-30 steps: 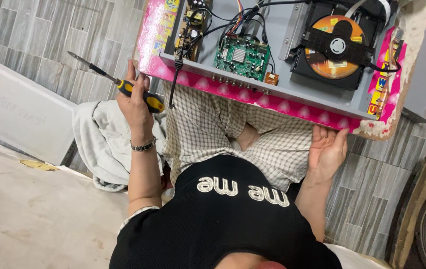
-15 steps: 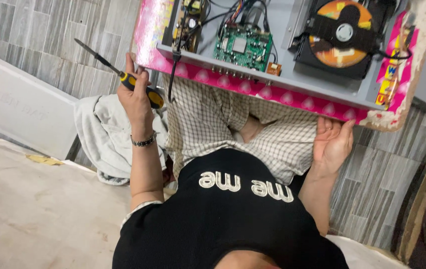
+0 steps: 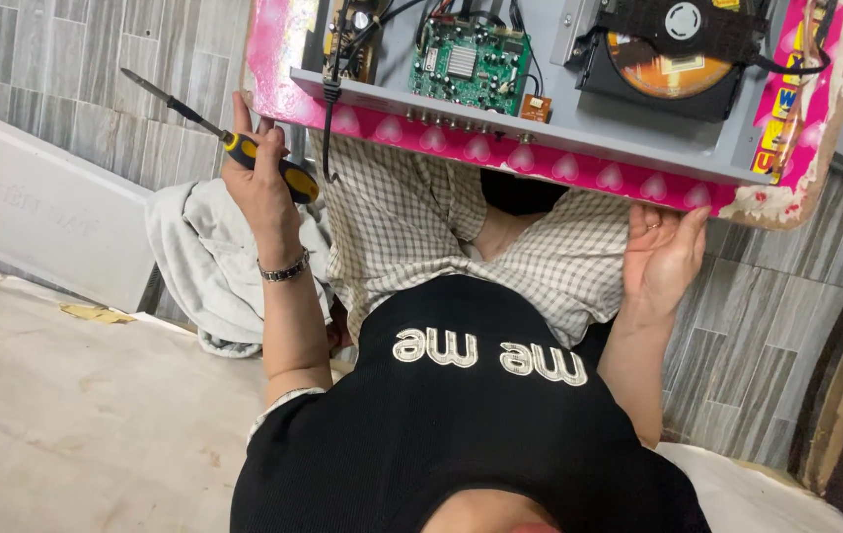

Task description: Repairing and cleaning the internal components of a DVD player using a screwdriver and a brush

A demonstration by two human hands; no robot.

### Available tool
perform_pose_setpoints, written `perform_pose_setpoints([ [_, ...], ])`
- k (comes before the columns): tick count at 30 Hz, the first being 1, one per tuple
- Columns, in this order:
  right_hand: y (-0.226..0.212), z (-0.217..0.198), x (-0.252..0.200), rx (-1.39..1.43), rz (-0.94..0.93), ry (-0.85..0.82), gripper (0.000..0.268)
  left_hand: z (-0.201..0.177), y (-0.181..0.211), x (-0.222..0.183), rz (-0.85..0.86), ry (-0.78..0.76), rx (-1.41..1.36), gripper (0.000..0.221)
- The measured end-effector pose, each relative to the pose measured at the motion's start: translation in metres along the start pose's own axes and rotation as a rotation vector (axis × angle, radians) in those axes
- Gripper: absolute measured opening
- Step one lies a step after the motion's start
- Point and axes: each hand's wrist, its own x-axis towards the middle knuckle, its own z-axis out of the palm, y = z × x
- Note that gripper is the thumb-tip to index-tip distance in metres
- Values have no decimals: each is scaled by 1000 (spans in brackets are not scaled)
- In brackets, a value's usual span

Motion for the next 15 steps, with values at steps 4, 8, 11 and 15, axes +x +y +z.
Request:
perform_pose_setpoints([
  [4, 1, 0, -2, -7, -8, -22, 37, 2, -5, -2, 11, -10, 10, 20],
  [8, -1, 14, -6, -29, -31, -70, 36, 10, 4, -1, 9, 46, 53, 18],
  [11, 2, 9, -1, -8, -1, -81, 39, 13, 9, -1, 6, 2, -110, 43],
  [15, 21, -50, 31, -27, 66, 27, 35, 7, -14, 4, 90, 166, -92, 14],
])
